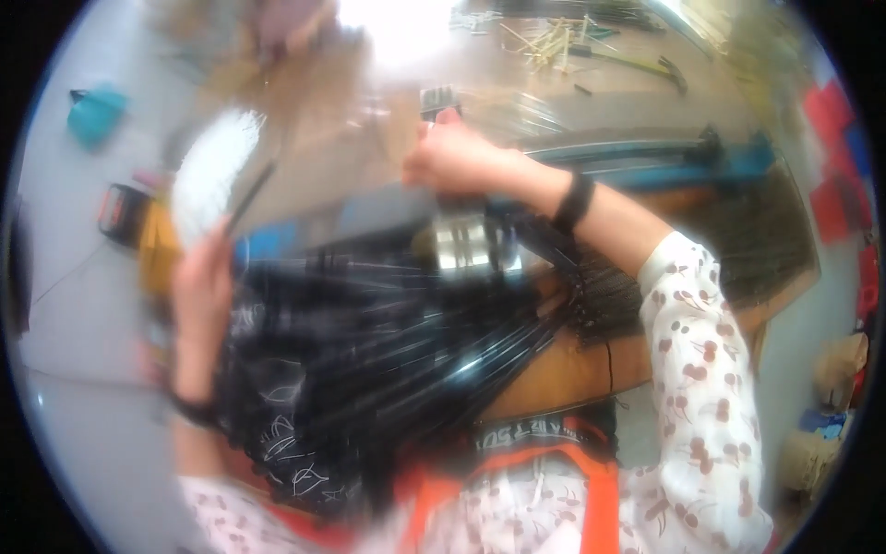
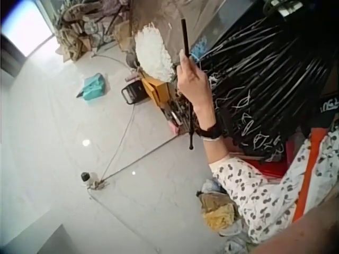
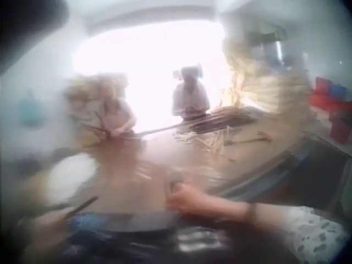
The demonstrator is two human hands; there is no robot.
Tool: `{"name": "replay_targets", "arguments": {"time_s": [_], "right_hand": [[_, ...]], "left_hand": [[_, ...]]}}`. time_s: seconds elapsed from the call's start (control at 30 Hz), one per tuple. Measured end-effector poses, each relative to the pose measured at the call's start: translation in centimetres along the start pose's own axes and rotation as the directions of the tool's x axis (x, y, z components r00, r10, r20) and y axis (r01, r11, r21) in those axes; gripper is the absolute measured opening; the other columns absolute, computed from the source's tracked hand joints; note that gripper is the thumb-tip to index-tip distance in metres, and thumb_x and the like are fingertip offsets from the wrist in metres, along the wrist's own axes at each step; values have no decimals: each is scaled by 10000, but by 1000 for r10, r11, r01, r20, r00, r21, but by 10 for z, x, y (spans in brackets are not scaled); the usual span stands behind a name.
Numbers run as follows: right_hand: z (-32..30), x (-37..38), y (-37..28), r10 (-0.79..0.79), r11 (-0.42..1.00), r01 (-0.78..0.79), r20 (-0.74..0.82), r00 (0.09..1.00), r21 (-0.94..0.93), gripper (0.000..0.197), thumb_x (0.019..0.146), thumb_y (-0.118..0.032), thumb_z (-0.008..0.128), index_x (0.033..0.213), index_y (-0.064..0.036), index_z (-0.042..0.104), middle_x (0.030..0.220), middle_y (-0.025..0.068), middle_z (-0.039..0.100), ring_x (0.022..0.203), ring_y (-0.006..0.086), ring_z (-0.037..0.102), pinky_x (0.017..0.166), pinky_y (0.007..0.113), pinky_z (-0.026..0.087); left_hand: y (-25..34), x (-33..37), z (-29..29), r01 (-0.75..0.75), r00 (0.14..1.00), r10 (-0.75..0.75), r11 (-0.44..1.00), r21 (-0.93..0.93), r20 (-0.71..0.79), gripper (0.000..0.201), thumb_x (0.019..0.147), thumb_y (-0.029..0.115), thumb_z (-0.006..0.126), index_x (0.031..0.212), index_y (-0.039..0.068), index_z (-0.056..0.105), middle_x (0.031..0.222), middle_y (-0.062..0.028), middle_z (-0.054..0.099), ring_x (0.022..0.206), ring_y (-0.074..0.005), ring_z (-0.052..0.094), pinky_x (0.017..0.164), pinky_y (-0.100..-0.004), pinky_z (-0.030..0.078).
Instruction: The recorder is assembling a product by inserting black rods into a specialized mechanical fixture on a workbench.
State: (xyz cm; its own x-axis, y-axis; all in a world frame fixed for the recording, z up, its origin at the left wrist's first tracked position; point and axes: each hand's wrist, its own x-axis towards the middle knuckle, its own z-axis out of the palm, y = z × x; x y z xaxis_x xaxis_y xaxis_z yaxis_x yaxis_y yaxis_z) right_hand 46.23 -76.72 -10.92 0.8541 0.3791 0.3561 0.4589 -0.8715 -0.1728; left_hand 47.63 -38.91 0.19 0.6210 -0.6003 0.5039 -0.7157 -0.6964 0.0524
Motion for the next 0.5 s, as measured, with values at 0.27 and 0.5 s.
{"name": "replay_targets", "arguments": {"time_s": [0.27,0.5], "right_hand": [[-51,-162,82,35,911,-187,-381,924,-368,79,801,-47,696,847,-107,674,773,67,638,865,293,606,921,449,426],[-118,-291,149,262,752,-408,-333,906,-518,56,892,-81,640,885,-25,638,856,149,618,868,346,568,824,436,431]], "left_hand": [[-5,13,50,-91,993,83,991,100,82,227,943,224,629,1164,204,674,763,-104,619,671,-323,646,564,-427,504],[103,90,157,-318,931,343,929,-189,121,93,909,165,594,991,142,632,813,-118,656,756,-332,689,628,-445,558]]}}
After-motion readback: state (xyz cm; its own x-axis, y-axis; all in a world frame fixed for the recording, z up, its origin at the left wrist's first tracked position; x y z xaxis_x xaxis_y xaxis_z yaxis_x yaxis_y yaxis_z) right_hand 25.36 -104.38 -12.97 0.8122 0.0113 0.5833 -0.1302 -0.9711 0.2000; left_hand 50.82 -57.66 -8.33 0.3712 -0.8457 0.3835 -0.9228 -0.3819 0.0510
